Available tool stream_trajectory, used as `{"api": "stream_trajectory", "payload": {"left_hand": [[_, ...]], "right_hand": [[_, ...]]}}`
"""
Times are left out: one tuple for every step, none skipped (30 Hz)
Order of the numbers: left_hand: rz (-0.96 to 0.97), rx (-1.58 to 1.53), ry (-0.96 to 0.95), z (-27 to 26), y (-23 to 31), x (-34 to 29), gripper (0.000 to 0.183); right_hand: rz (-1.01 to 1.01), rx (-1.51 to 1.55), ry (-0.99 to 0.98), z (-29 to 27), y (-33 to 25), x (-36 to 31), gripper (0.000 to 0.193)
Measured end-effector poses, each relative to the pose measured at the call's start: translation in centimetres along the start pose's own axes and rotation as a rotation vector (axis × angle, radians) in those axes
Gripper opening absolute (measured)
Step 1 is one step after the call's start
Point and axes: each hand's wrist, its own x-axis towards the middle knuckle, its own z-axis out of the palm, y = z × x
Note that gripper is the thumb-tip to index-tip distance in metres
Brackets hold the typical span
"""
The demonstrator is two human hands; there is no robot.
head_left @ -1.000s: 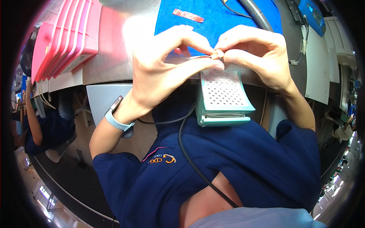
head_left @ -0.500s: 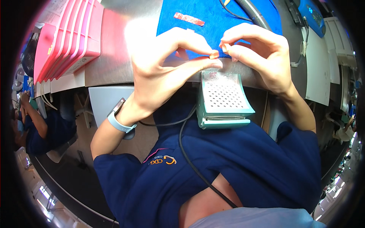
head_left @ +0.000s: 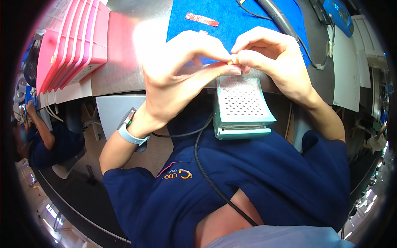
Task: The person paints a dental crown using a brush, grinds it with a rotary handpiece tool, and fits the dental pieces together by hand.
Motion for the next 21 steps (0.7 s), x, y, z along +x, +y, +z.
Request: {"api": "stream_trajectory", "payload": {"left_hand": [[-0.011, 0.008, 0.012, 0.0, 0.0, -0.1, 0.021], [-0.022, 0.016, 0.024, -0.1, 0.0, -0.2, 0.021], [-0.023, 0.017, 0.023, -0.1, 0.0, -0.2, 0.021], [-0.031, 0.019, 0.027, -0.2, 0.2, -0.2, 0.021], [-0.039, 0.020, 0.031, -0.3, 0.2, -0.1, 0.021], [-0.038, 0.020, 0.031, -0.3, 0.1, -0.1, 0.021], [-0.055, 0.005, 0.027, -0.4, 0.0, -0.2, 0.021], [-0.073, -0.011, 0.023, -0.4, -0.1, -0.3, 0.022], [-0.073, -0.011, 0.022, -0.4, 0.1, -0.4, 0.022], [-0.137, -0.051, 0.029, -0.3, 0.2, -0.4, 0.022], [-0.202, -0.091, 0.035, -0.3, 0.3, -0.3, 0.022], [-0.200, -0.091, 0.035, -0.1, 0.2, -0.2, 0.022], [-0.197, -0.150, 0.030, 0.1, 0.2, -0.1, 0.022], [-0.194, -0.208, 0.026, 0.3, 0.1, -0.1, 0.022], [-0.194, -0.209, 0.025, 0.3, 0.2, -0.3, 0.022], [-0.275, -0.268, 0.018, 0.3, 0.3, -0.4, 0.021], [-0.356, -0.326, 0.011, 0.3, 0.4, -0.5, 0.020], [-0.355, -0.326, 0.009, 0.2, 0.3, -0.4, 0.020], [-0.249, -0.129, 0.016, 0.1, 0.0, -0.1, 0.024], [-0.142, 0.066, 0.023, 0.1, -0.3, 0.1, 0.029], [-0.141, 0.063, 0.023, 0.2, -0.4, 0.4, 0.029]], "right_hand": [[0.018, 0.017, 0.013, 0.1, -0.1, 0.0, 0.017], [0.018, 0.019, 0.012, 0.0, -0.1, 0.0, 0.017], [0.029, 0.062, -0.007, -0.1, -0.1, 0.0, 0.017], [0.039, 0.103, -0.025, -0.2, -0.1, 0.1, 0.018], [0.039, 0.102, -0.024, -0.1, 0.0, 0.1, 0.018], [-0.001, 0.072, -0.017, -0.1, 0.2, 0.1, 0.016], [-0.039, 0.043, -0.010, 0.1, 0.4, 0.0, 0.016], [-0.039, 0.044, -0.009, 0.2, 0.3, 0.0, 0.016], [-0.059, 0.004, 0.021, 0.4, 0.2, 0.0, 0.017], [-0.081, -0.037, 0.050, 0.5, 0.2, 0.0, 0.018], [-0.083, -0.038, 0.050, 0.4, 0.2, 0.0, 0.018], [-0.184, -0.086, 0.074, 0.2, 0.3, -0.1, 0.018], [-0.283, -0.133, 0.097, 0.1, 0.5, -0.2, 0.017], [-0.323, -0.155, 0.125, 0.1, 0.6, -0.2, 0.018], [-0.322, -0.155, 0.127, 0.0, 0.8, -0.2, 0.018], [-0.324, -0.201, 0.128, 0.0, 1.1, -0.2, 0.018], [-0.326, -0.248, 0.129, 0.0, 1.2, -0.2, 0.018], [-0.327, -0.248, 0.130, 0.1, 1.1, -0.1, 0.018], [-0.311, -0.281, 0.144, 0.3, 1.0, 0.0, 0.018], [-0.293, -0.315, 0.157, 0.5, 0.9, 0.1, 0.018], [-0.292, -0.317, 0.159, 0.5, 0.9, 0.2, 0.018]]}}
